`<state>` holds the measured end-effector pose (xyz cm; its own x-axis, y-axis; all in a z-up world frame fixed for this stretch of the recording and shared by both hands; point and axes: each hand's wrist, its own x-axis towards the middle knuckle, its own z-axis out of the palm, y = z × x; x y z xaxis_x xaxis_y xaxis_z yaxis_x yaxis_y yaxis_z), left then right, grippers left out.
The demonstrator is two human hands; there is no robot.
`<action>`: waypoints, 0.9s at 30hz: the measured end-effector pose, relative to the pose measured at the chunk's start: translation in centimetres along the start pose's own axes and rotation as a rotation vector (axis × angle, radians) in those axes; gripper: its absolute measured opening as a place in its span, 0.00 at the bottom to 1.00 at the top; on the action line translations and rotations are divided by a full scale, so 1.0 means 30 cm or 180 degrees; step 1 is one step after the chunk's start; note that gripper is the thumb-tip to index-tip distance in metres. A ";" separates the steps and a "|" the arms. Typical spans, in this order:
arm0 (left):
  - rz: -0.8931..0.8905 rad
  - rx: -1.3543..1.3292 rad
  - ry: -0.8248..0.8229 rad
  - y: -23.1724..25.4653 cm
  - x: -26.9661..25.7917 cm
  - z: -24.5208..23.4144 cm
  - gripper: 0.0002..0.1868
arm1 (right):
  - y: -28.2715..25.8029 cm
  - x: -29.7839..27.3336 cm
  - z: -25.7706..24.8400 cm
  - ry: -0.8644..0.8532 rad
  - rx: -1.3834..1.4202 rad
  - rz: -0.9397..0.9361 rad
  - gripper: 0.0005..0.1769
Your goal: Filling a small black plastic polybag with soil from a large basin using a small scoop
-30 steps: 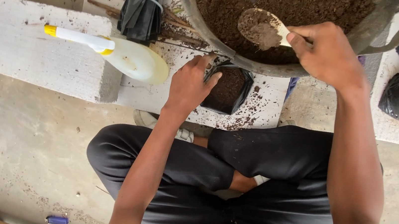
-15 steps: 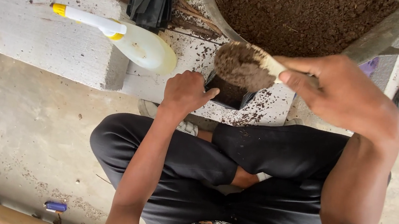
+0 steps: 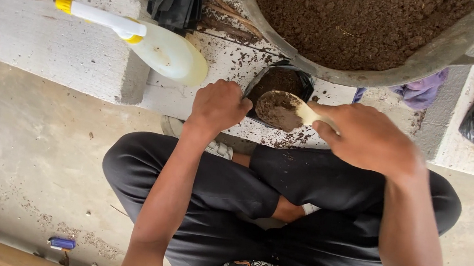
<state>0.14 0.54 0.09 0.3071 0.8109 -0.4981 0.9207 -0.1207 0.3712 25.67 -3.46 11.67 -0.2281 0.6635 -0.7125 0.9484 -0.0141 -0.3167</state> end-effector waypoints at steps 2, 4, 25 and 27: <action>-0.0025 -0.0055 -0.0311 -0.005 0.037 -0.013 0.20 | -0.013 0.032 0.028 0.0086 0.0116 0.0151 0.30; -0.0035 -0.0137 -0.0317 0.029 0.002 -0.060 0.21 | 0.016 0.108 0.116 0.0352 -0.0152 0.0154 0.29; 0.0668 -0.3152 0.2215 0.030 0.057 0.084 0.32 | -0.115 0.078 0.155 0.1216 -0.0661 -0.0026 0.10; 0.0465 -0.3573 0.2107 0.001 0.078 0.098 0.40 | -0.129 0.049 0.127 0.1191 -0.0519 0.0035 0.13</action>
<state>1.60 0.76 -3.36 -0.0853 0.9955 -0.0407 0.0896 0.0483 0.9948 20.83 -5.27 9.46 -0.1503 0.8908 -0.4288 0.9797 0.0761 -0.1854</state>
